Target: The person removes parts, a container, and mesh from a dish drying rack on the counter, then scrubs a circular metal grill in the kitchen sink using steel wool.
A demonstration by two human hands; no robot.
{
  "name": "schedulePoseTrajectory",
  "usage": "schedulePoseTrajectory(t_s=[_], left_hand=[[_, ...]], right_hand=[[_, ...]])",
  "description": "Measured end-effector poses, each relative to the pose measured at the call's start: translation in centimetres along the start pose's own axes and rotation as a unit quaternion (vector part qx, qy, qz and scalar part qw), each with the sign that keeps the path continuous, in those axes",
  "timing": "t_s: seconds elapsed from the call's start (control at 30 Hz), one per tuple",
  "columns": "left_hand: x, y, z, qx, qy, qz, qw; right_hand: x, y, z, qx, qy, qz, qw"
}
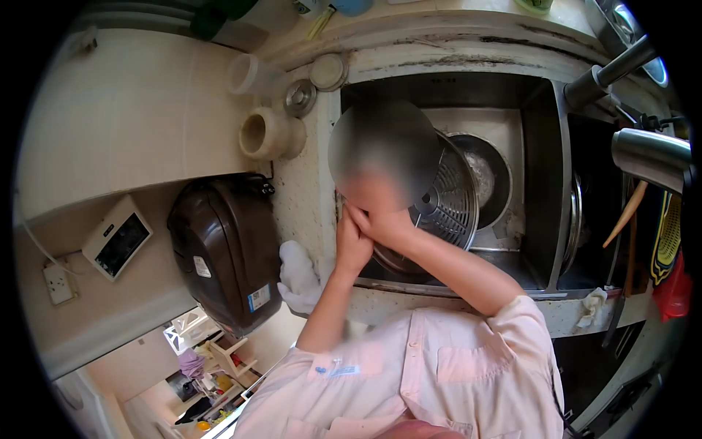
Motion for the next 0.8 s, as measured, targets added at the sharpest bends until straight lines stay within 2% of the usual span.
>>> schedulePoseTrajectory(t_s=[0.03,0.07,0.13,0.17,0.2,0.23,0.27,0.3,0.33,0.4,0.43,0.5,0.63,0.7,0.73,0.8], left_hand=[[-0.1,-0.2,0.0,0.008,0.02,-0.005,1.0],[0.8,-0.5,0.0,0.003,0.043,-0.047,0.998],[0.3,-0.8,0.3,0.0,0.006,-0.036,0.999],[0.1,-1.0,0.3,0.0,-0.012,-0.031,0.999],[0.5,-1.2,0.3,0.002,-0.008,-0.052,0.999],[1.0,-1.3,0.3,-0.004,-0.024,-0.069,0.997],[1.6,-1.5,0.3,-0.009,-0.041,-0.088,0.995],[2.1,-1.7,0.4,-0.014,-0.059,-0.107,0.992],[2.7,-1.6,0.8,-0.002,-0.164,-0.136,0.977],[3.5,-0.8,1.5,0.021,-0.368,-0.191,0.91],[4.8,-0.1,1.5,0.061,-0.371,-0.224,0.899],[6.3,1.7,2.2,0.097,-0.462,-0.319,0.822],[6.1,5.6,3.7,0.233,-0.444,-0.362,0.786],[6.1,6.2,4.2,0.278,-0.431,-0.371,0.774],[6.0,6.2,3.9,0.28,-0.41,-0.378,0.782],[4.6,5.9,2.7,0.278,-0.331,-0.33,0.839]], right_hand=[[-1.9,1.3,1.2,-0.02,-0.057,-0.001,0.998],[-5.4,2.9,2.1,-0.03,-0.09,0.044,0.995],[-15.7,5.9,3.8,-0.057,-0.149,0.153,0.975],[-20.9,5.8,3.2,-0.074,-0.176,0.217,0.957],[-23.2,5.1,1.0,-0.061,-0.197,0.234,0.95],[-23.7,3.2,-2.6,-0.022,-0.137,0.413,0.9],[-23.8,1.6,-5.1,-0.067,-0.199,0.396,0.894],[-23.6,0.0,-6.7,-0.097,-0.26,0.333,0.901],[-22.2,-1.6,-7.7,-0.095,-0.299,0.291,0.904],[-20.1,-5.5,-8.5,-0.056,-0.334,0.283,0.897],[-20.1,-7.2,-8.4,-0.038,-0.326,0.263,0.907],[-21.1,-9.4,-8.1,-0.012,-0.309,0.219,0.926],[-21.9,-9.4,-7.9,0.019,-0.261,0.17,0.95],[-21.9,-9.4,-7.7,0.038,-0.259,0.185,0.947],[-22.0,-9.2,-7.6,0.047,-0.257,0.192,0.946],[-25.2,-8.8,-7.5,0.084,-0.191,0.189,0.96]])
Point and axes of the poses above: each hand's wrist, its own y-axis towards the middle knuckle, its own z-axis out of the palm, x = y × z, the point moved 9 cm from there along y, towards the middle knuckle, and after that the axes turned 7 degrees about x, right-handed, at the moved point
